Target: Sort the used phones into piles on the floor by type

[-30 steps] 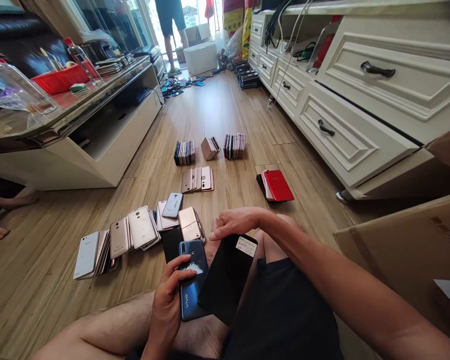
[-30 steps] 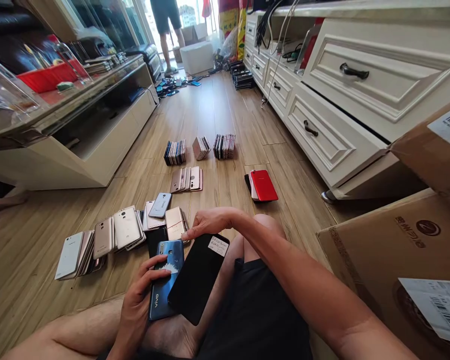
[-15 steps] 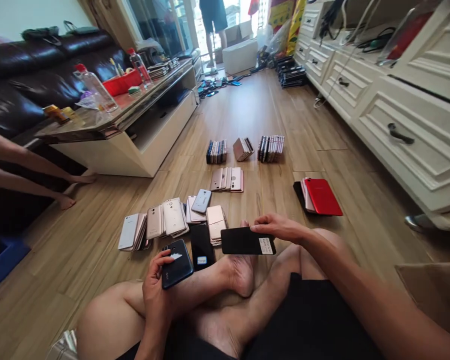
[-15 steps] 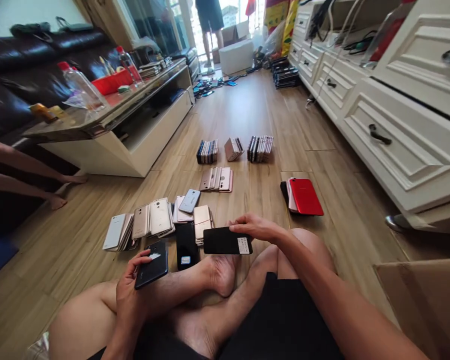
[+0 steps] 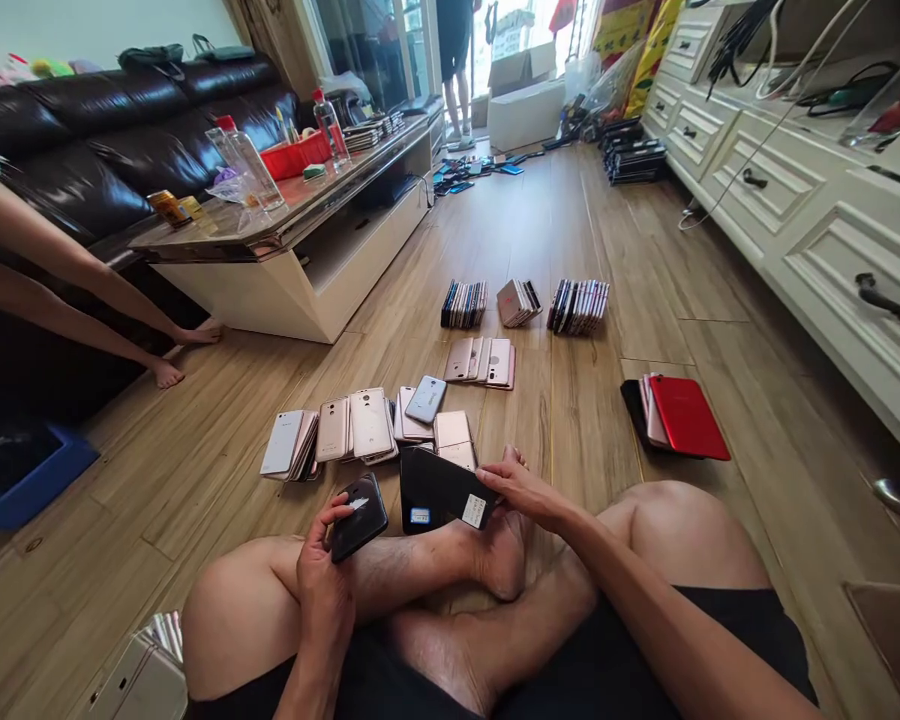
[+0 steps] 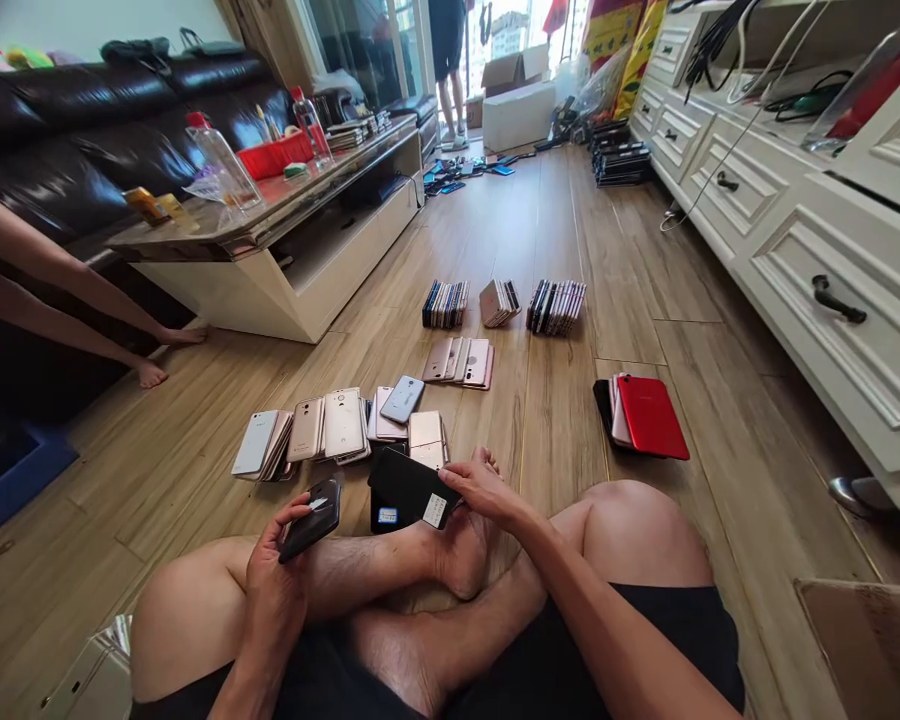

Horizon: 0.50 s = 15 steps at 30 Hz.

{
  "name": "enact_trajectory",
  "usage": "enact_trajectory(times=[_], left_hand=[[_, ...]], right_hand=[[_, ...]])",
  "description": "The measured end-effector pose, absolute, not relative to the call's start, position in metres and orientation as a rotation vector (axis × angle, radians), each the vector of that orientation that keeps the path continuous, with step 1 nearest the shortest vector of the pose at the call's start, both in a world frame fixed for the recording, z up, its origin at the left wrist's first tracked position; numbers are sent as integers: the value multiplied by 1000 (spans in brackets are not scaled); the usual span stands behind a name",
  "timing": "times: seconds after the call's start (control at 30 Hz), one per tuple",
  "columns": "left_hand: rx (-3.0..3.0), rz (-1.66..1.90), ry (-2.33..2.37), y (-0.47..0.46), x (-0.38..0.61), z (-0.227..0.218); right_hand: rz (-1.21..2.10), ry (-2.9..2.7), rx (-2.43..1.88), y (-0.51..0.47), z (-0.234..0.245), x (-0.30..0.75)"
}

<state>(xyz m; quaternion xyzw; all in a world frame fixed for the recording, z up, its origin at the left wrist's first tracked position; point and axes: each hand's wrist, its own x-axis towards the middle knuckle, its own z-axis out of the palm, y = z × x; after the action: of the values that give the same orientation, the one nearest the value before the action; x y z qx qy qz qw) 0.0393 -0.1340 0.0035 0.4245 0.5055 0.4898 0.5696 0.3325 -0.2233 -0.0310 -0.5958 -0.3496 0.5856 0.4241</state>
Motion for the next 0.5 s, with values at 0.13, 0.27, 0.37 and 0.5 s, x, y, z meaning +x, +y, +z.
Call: enact_trajectory(times=[0.13,0.27,0.37,0.5], left_hand=[[1028,1151,1169,-136,36,6],[1056,1147,1176,-139,35,7],[1070,1150,1165,-138,34,7],[1098,1133,1163,-136,33,5]], right_hand=[[1445,-901,-1490,-221,-30,330],[1515,-996,-1464,-220,-14,338],[1613,-1160,-1507,-215,5,347],[1639,-1392,-1527,-201,32,357]])
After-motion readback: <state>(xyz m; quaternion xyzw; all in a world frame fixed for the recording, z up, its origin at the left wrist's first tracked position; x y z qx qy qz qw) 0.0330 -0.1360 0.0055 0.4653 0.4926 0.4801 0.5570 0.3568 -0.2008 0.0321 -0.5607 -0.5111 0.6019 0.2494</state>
